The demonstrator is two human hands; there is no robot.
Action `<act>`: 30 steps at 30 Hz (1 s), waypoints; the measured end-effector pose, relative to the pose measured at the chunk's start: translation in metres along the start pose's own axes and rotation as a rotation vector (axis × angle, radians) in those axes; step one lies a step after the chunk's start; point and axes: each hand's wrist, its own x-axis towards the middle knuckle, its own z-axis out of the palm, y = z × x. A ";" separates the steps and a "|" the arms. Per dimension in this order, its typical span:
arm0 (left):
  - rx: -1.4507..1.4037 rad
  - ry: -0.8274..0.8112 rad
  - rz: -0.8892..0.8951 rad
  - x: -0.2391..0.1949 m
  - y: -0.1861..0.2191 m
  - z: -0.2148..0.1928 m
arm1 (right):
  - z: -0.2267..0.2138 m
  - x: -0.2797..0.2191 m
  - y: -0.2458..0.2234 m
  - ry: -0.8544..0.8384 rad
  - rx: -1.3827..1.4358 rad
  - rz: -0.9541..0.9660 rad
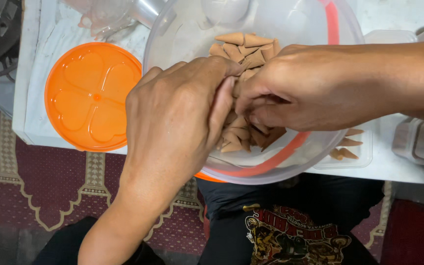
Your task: The person sorts small, cone-shaped clay pieces from a large transparent container into smaller rectangular plastic containers. They pick up the pieces by hand and place them into the smaller containers, filling them up one by one.
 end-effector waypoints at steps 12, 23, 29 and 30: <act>-0.357 0.143 0.396 -0.010 0.078 -0.004 | 0.107 -0.063 0.104 0.586 0.634 -0.232; -0.314 -0.343 0.259 -0.053 0.105 0.113 | 0.161 -0.060 0.128 0.533 0.002 0.082; -0.124 -0.305 0.186 -0.058 0.098 0.154 | 0.200 -0.013 0.128 0.561 -0.171 -0.004; -0.095 -0.312 0.176 -0.058 0.098 0.160 | 0.208 0.000 0.130 0.560 -0.346 0.085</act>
